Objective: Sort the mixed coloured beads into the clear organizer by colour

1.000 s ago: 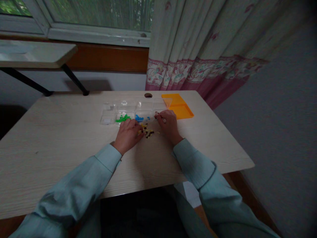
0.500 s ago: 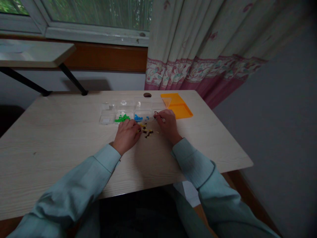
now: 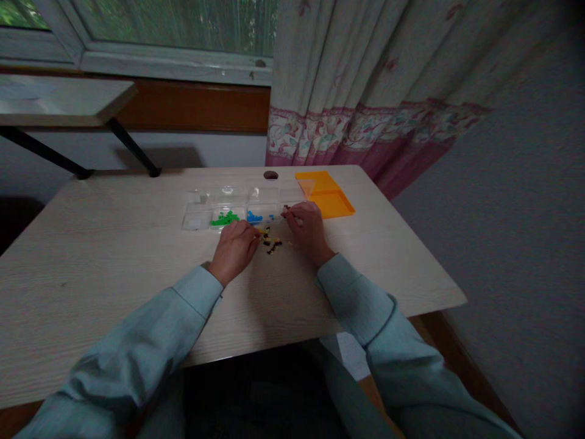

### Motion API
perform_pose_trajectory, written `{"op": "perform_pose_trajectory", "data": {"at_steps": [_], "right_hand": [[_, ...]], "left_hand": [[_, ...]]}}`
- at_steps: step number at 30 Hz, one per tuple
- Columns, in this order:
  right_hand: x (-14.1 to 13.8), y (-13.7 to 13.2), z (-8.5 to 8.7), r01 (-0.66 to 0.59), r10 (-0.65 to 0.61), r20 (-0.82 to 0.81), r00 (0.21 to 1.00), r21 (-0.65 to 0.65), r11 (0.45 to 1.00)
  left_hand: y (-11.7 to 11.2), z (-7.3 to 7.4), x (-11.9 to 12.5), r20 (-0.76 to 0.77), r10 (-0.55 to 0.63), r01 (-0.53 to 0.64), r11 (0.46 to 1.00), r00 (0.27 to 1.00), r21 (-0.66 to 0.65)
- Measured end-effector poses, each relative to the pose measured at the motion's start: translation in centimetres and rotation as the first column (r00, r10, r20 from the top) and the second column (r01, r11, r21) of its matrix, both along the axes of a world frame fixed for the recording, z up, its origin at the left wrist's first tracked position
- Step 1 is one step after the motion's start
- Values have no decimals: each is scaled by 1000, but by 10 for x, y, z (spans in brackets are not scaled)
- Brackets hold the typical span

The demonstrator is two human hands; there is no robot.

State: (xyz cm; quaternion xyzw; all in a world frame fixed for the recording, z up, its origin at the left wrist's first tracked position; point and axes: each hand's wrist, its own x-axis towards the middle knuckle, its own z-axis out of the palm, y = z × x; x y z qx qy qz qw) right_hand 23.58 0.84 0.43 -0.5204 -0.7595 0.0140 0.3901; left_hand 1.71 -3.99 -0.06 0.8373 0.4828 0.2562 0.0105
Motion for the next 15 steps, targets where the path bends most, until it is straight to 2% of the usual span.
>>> {"op": "perform_pose_trajectory", "data": {"at_steps": [5,9,11,15], "right_hand": [[-8,-7,-2,-157,154,51,987,60,986],[-20,-17,-3,-313,295,162,942,100,944],[-25,-20,-4,-343,311,214,926,132,930],[-29,-25,-2,-293,246,245,938,180,939]], "left_hand": [[9,-4,-5,240,-19,23,1000,971,-12],[12,-4,-6,381,-15,31,999,924,-35],[13,-4,-6,461,-2,31,998,888,-56],[13,-5,-4,590,42,52,989,807,-140]]}}
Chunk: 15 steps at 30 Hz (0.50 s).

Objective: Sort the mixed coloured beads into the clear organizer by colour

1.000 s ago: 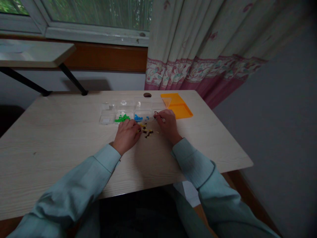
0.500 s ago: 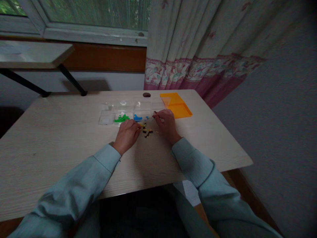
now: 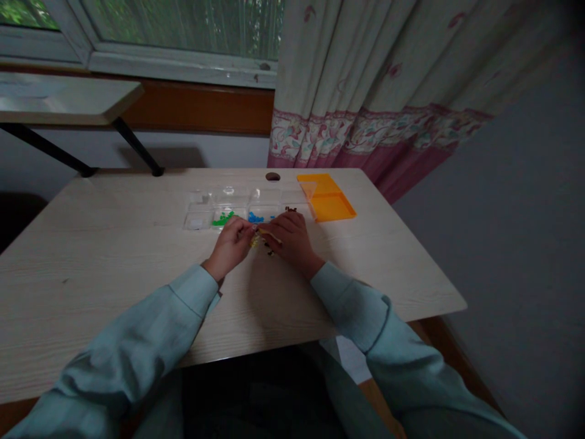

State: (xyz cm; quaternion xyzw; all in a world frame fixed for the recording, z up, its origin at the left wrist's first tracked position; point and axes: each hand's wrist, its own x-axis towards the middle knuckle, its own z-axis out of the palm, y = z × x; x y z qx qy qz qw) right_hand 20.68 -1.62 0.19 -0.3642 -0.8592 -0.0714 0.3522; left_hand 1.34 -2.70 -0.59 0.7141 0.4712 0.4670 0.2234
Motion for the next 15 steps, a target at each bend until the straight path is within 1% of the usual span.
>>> {"op": "perform_pose_trajectory", "data": {"at_steps": [4,7,9,12,15], "right_hand": [[-2,-3,4,34,-33,-17,999,28,999],[-3,-5,5,31,-27,-46,999,79,996],[-3,-5,4,25,-20,-57,998,101,995],[-3,-4,2,24,-19,-48,999,90,996],[-2,-4,1,6,-2,-43,999,88,996]], "left_hand": [[0,-4,3,103,-36,46,994,994,-94],[-1,-3,4,125,-49,66,988,991,-140],[-3,0,5,109,-43,58,989,993,-139],[-5,4,4,76,-25,34,993,997,-112],[-4,4,4,75,-12,18,996,997,-83]]}}
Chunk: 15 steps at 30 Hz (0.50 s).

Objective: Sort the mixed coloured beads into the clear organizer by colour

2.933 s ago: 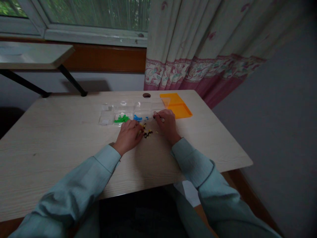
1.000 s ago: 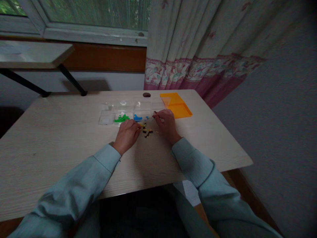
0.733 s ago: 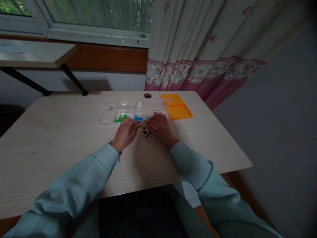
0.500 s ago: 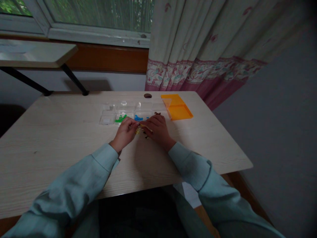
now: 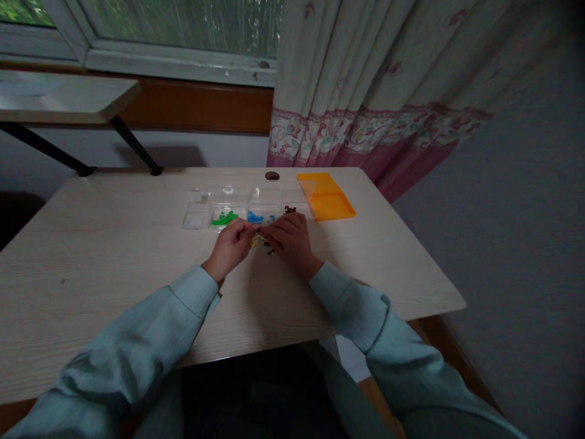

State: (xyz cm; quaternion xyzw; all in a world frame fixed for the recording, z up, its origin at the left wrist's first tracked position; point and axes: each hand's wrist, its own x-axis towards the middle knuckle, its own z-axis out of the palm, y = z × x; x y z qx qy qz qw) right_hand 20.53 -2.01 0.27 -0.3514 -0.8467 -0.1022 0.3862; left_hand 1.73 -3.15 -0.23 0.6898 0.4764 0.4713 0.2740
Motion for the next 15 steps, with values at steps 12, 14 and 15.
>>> {"op": "perform_pose_trajectory", "data": {"at_steps": [12,14,15], "right_hand": [[8,10,2,90,-112,-174,978,-133,987],[20,18,3,151,-194,-221,956,-197,969],[26,22,3,190,-241,-226,944,-226,955]], "left_hand": [[0,4,-2,-58,50,-42,992,997,122],[0,4,-4,-63,69,-58,987,996,151],[0,3,-5,-66,72,-61,986,995,158]]}}
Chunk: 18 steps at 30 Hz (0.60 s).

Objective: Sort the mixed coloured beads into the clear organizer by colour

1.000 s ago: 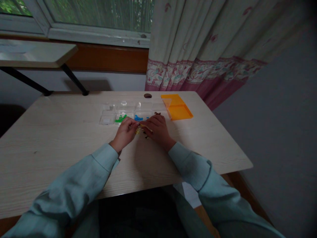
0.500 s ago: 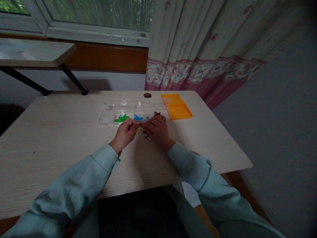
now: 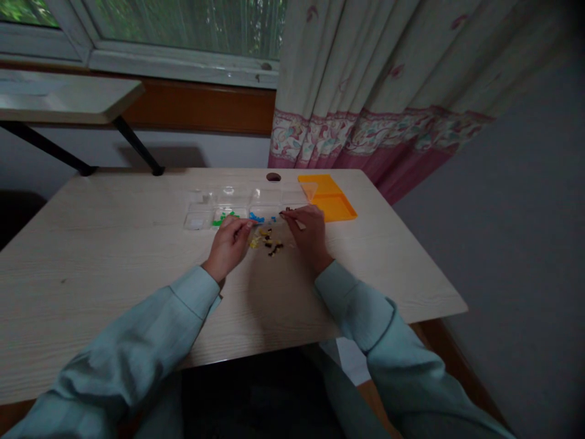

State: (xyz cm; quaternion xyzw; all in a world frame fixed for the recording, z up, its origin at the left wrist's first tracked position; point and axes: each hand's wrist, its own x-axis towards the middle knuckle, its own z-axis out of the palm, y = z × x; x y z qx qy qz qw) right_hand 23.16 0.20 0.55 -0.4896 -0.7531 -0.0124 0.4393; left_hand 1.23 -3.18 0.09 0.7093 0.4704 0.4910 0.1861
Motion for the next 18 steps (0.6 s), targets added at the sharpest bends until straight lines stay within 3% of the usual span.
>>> {"op": "perform_pose_trajectory", "data": {"at_steps": [6,18], "right_hand": [[27,18,-7,265,-259,97,961,-59,962],[27,20,-14,304,-288,172,942,-70,950]], "left_hand": [[-2,-4,0,-58,-36,36,999,998,0],[-5,-2,0,-200,-70,74,997,977,10]]}}
